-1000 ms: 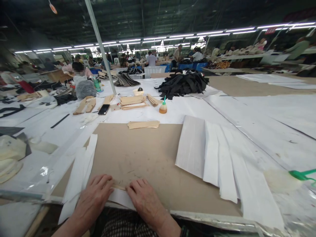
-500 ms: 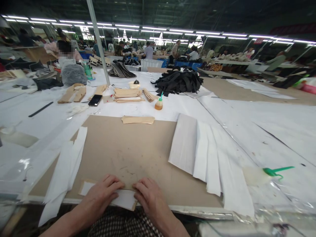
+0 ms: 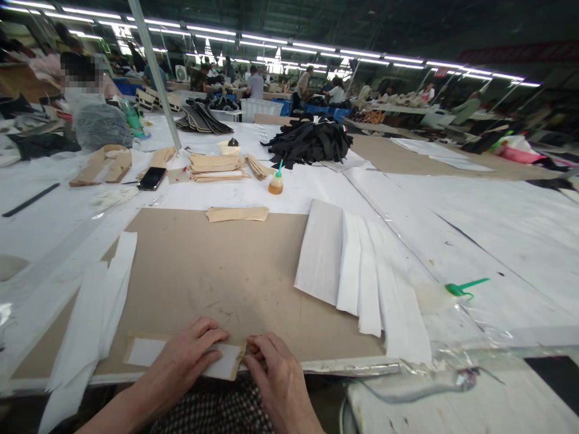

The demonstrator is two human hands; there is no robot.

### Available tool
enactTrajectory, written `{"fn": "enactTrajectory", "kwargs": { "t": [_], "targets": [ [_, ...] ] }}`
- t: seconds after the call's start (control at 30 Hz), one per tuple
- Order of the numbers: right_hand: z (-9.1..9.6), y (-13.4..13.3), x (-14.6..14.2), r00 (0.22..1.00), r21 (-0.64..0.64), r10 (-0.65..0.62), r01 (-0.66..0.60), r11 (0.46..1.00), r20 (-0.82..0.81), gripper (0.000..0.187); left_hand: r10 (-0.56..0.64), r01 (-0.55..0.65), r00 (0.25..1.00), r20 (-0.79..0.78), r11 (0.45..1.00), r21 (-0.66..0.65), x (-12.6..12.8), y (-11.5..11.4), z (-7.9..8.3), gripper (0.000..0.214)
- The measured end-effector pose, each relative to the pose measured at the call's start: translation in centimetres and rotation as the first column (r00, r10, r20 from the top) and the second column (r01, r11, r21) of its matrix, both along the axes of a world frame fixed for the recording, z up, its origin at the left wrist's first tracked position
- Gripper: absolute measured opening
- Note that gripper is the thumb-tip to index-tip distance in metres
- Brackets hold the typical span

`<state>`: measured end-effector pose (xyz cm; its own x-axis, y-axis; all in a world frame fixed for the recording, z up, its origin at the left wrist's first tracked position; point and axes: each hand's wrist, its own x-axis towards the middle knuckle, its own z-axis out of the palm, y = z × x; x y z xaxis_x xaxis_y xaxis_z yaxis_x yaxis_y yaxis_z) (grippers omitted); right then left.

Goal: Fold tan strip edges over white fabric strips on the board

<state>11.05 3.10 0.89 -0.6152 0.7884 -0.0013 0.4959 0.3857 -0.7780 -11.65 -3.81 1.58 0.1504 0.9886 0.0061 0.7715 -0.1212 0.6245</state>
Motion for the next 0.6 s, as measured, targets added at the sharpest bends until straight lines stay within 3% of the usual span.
{"fn": "enactTrajectory", "kwargs": {
  "t": [0.3,0.47,0.6],
  "targets": [
    [-0.8,-0.8,-1.6,0.984,0.199,-0.149,0.126,0.972,0.101,0.018,0.006,-0.006,1.000,-0.007,0.999,-0.033,0.3,0.3,0.4,0.029],
    [-0.5,-0.6,-1.7,0.981,0.200,-0.152,0.125,0.972,0.123,0.020,-0.018,0.017,0.999,-0.027,1.000,-0.026,1.0,1.0,0.0,0.027],
    [0.1,-0.1,-1.4,0.987,0.109,-0.102,0.089,0.990,0.126,0.015,-0.017,0.017,0.998,-0.064,1.000,0.011,1.4,1.6,-0.7,0.020]
  ]
}}
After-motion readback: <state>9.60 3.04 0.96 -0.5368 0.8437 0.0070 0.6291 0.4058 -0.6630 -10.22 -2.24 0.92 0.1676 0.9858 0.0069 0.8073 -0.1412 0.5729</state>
